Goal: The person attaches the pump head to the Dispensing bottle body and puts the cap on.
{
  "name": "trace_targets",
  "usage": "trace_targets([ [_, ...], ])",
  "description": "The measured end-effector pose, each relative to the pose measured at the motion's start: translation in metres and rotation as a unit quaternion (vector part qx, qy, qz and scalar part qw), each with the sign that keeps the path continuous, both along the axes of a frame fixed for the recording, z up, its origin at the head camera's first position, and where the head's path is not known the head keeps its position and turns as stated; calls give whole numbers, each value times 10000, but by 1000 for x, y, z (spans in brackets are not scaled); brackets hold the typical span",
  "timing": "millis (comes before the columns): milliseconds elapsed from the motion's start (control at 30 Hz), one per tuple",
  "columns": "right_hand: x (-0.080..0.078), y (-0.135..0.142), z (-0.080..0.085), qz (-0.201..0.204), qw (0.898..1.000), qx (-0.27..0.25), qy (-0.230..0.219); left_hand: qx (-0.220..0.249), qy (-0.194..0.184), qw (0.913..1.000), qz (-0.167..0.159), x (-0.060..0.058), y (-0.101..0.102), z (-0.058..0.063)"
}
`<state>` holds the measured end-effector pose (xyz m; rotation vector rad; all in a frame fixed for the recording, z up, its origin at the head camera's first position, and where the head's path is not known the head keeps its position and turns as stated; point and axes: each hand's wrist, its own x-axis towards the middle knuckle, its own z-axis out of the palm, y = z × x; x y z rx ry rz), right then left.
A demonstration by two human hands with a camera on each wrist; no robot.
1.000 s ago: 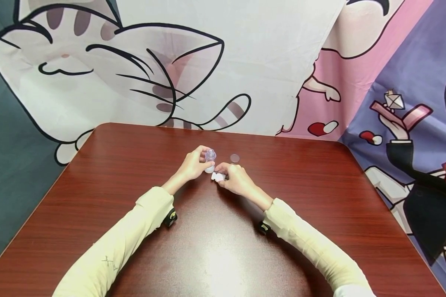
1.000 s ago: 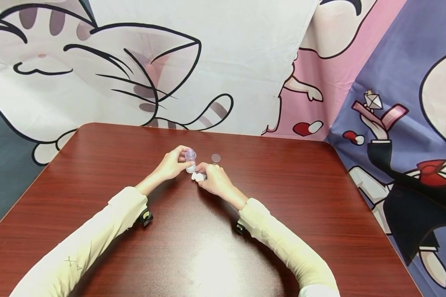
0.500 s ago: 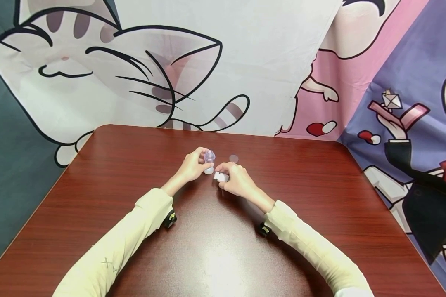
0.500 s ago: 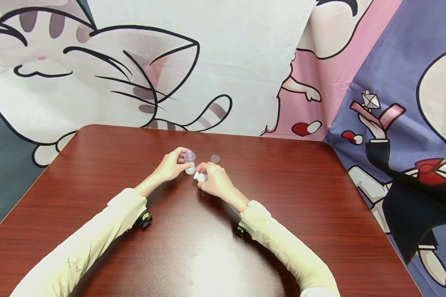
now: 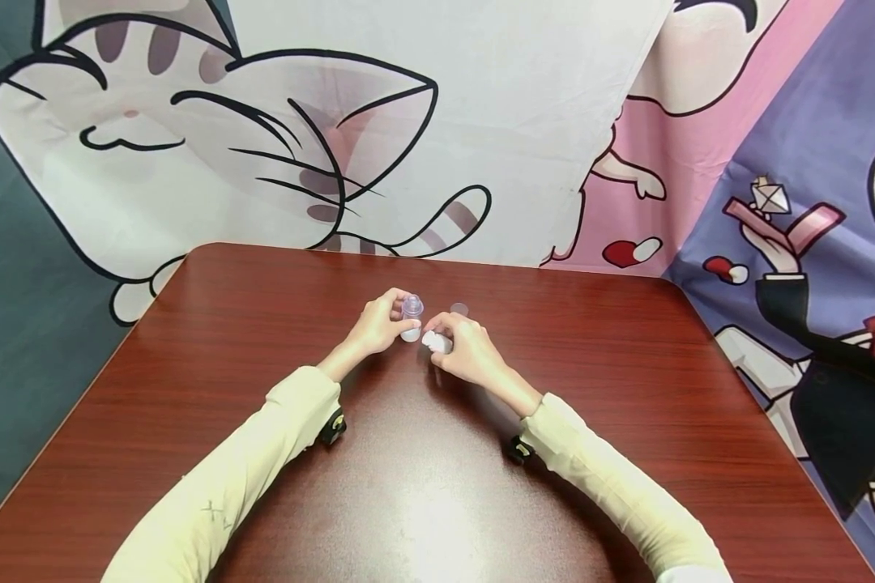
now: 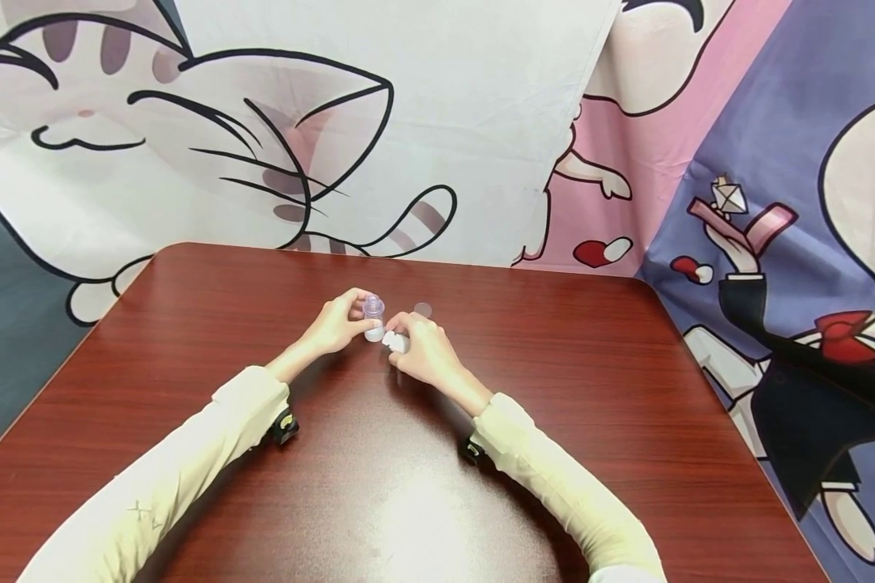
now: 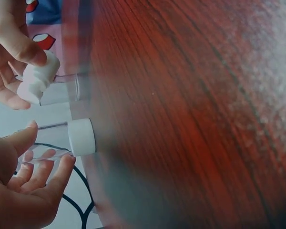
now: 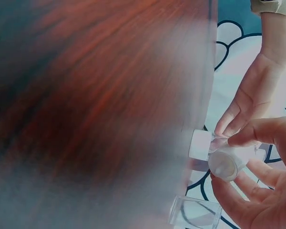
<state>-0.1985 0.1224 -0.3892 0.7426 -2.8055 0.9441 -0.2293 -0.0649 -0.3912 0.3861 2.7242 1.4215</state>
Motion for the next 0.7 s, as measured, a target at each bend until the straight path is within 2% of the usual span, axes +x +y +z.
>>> trace_targets([
  [700,-2,1,7,-15,9989,-424,220,65,33,9999,103,0,1,-1],
])
